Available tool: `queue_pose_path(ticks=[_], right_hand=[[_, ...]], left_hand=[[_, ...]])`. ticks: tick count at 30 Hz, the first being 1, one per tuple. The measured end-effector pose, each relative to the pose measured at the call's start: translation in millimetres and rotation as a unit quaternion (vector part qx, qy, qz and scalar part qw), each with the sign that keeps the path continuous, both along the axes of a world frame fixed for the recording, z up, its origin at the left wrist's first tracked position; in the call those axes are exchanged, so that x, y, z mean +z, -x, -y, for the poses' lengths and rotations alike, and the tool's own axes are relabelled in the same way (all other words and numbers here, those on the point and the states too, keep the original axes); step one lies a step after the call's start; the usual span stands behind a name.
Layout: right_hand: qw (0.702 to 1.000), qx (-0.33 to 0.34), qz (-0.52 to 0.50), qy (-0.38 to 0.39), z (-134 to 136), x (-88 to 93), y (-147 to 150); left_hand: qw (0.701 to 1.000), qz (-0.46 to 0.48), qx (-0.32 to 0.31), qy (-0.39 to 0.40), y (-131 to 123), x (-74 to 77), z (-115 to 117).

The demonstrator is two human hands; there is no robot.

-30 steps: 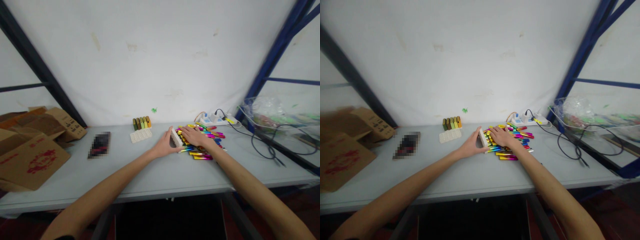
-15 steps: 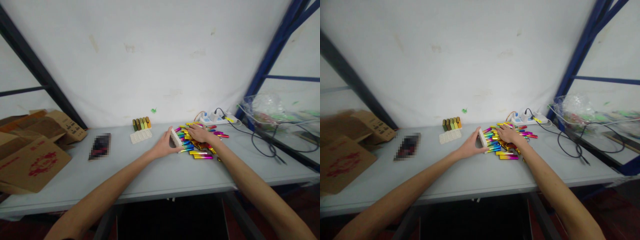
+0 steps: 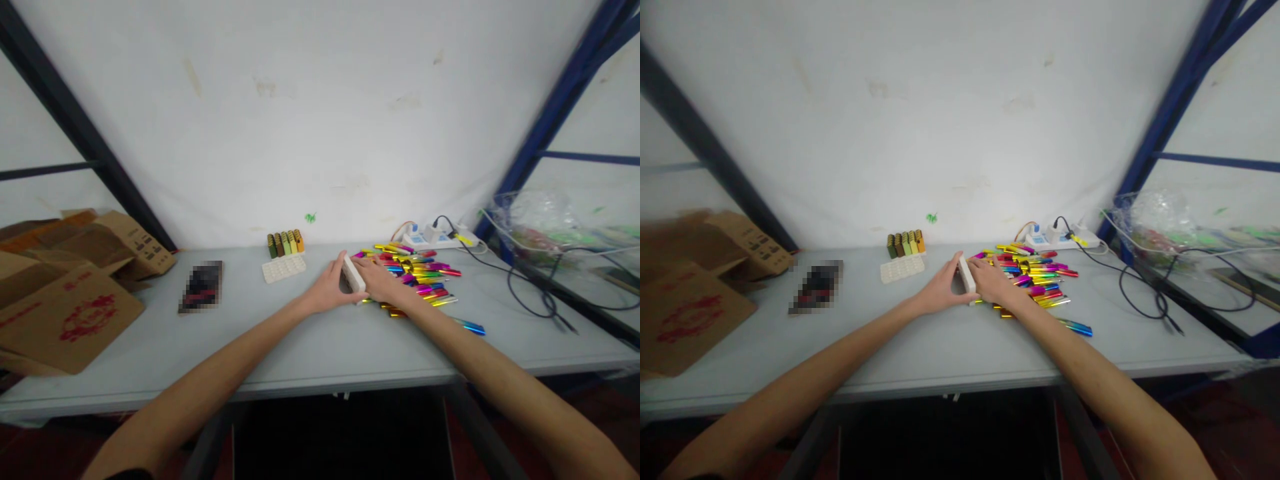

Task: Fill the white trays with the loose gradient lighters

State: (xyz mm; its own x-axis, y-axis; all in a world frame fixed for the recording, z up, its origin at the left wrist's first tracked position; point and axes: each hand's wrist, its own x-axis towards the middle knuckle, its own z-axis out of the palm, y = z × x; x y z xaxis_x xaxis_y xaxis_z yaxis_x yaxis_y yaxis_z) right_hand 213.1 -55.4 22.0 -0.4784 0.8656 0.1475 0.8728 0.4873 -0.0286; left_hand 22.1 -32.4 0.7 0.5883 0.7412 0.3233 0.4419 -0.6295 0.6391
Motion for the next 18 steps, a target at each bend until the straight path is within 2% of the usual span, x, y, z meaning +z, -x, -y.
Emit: queue_pose_path(ticks=[5, 10, 14, 18], right_hand=[[1.000, -0.018, 0.002, -0.012, 2, -0.5, -1], [0.999, -0.006, 0.030, -0.022, 0, -2.8, -11], [0.998, -0.013, 0.046, -0.036, -7, -10.1, -21], [0.998, -0.053, 0.021, -0.021, -14, -12.2, -29]], left_hand=[[1.000, -0.005, -0.006, -0.013, 2, -0.7, -2], [1.000, -0.024, -0.013, -0.013, 6, 2.1, -4], [0.999, -0.039, -0.010, -0.016, 12, 9.1, -4], [0.997, -0.055, -0.028, -0.037, 21, 19.1, -6]])
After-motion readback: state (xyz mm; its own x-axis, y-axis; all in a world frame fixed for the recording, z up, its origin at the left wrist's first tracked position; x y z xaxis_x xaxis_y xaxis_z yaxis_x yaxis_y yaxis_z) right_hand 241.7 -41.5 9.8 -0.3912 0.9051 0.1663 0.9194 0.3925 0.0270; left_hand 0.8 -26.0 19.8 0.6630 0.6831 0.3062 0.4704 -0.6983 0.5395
